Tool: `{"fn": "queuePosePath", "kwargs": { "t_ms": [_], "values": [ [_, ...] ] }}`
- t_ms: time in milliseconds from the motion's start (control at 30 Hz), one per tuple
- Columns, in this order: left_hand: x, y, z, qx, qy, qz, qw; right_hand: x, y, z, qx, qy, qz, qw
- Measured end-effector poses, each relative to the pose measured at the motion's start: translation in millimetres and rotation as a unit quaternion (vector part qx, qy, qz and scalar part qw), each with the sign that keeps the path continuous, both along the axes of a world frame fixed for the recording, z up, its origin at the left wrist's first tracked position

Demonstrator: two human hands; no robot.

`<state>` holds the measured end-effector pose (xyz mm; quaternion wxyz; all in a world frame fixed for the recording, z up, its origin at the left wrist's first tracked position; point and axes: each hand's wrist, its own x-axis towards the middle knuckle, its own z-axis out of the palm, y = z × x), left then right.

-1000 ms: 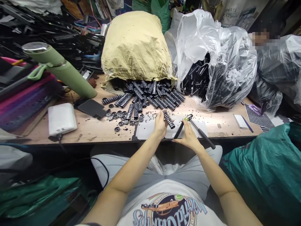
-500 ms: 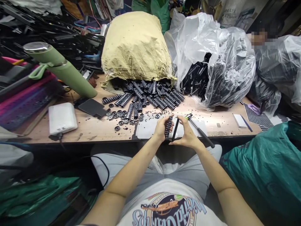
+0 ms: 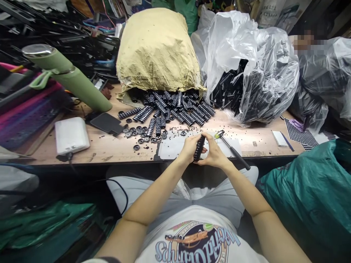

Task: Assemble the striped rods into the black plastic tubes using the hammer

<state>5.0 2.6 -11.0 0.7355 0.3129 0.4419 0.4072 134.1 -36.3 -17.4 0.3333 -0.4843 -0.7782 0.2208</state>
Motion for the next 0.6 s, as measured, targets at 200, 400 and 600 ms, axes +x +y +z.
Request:
{"fn": "queuePosePath", "kwargs": {
  "t_ms": [200,400,600],
  "values": [
    [0.4,-0.3,-30.9,0.230,0.226,-0.008,0.946,-8.6,9.3,-27.1,0.012,-0.049,-0.073,0.996],
    [-2.9,1.3,-64.5,0.482,0.521,-0.119,0.694,7.5,5.0,-51.7,-0.006,-0.099,-0.128,0.987],
    [-17.6,11.5,-78.4,0.550,0.509,-0.166,0.642,81.0,-26.1,-37.1,-0.081,-0.259,-0.386,0.882]
  ]
}}
